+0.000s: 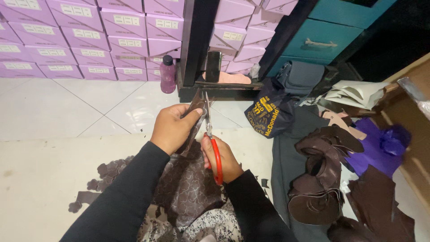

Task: The person uses red-handled scissors to cut cloud-shaped pieces from a brown patterned fabric. They repeatedly cut along the outlines, rotate the fabric, and place the cut pieces on the floor.

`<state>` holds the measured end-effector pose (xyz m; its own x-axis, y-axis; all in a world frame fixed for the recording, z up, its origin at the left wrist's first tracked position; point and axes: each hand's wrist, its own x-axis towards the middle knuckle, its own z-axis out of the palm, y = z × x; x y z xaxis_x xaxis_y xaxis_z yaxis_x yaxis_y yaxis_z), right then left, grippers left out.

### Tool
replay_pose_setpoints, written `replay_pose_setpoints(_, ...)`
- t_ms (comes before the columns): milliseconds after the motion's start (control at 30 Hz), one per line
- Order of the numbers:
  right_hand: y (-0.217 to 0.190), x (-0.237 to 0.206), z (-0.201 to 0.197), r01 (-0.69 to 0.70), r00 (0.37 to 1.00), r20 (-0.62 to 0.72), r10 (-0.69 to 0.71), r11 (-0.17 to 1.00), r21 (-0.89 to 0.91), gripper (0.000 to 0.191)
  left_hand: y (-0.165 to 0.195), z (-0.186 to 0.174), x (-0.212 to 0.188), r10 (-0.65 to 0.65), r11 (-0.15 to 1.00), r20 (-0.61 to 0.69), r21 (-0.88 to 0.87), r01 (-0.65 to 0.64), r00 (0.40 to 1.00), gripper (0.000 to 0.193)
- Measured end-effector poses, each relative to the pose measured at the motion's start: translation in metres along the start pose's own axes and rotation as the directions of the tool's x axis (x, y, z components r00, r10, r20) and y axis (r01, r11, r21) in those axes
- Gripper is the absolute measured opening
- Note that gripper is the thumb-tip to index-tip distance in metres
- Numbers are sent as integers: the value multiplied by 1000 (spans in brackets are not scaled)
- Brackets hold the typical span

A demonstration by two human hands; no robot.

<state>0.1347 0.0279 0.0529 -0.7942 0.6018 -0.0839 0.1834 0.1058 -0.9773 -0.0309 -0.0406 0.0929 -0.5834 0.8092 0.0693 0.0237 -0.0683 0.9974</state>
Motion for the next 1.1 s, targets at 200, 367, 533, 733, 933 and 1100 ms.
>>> replay_pose_setpoints(200, -7, -6, 0, 9, 1000, 3, -9, 1000, -15, 49, -3, -2, 1, -16, 996, 24, -83, 18, 1000, 21)
replay_pose_setpoints(367, -13, -10, 0, 14, 1000, 10, -13, 998, -55, 51, -5, -8, 4, -45, 993, 39, -108, 49, 998, 20)
replay_pose_setpoints(533, -12, -10, -2, 63, 996, 67, -60, 997, -44, 47, -4, -13, 3, -87, 974, 56, -204, 97, 995, 18)
replay_pose_setpoints(733, -11, -12, -6, 63, 995, 79, -58, 996, -69, 48, -2, -20, 2, -70, 984, 91, -156, 83, 993, 18)
replay_pose_setpoints(933, -14, -14, -8, 47, 996, 84, -38, 993, -107, 47, -2, -26, 2, -36, 991, 124, -126, 52, 992, 17)
replay_pose_setpoints(1100, -16, -17, -11, 48, 995, 88, -40, 994, -94, 44, 0, -27, 2, -23, 998, 127, -60, 31, 992, 18)
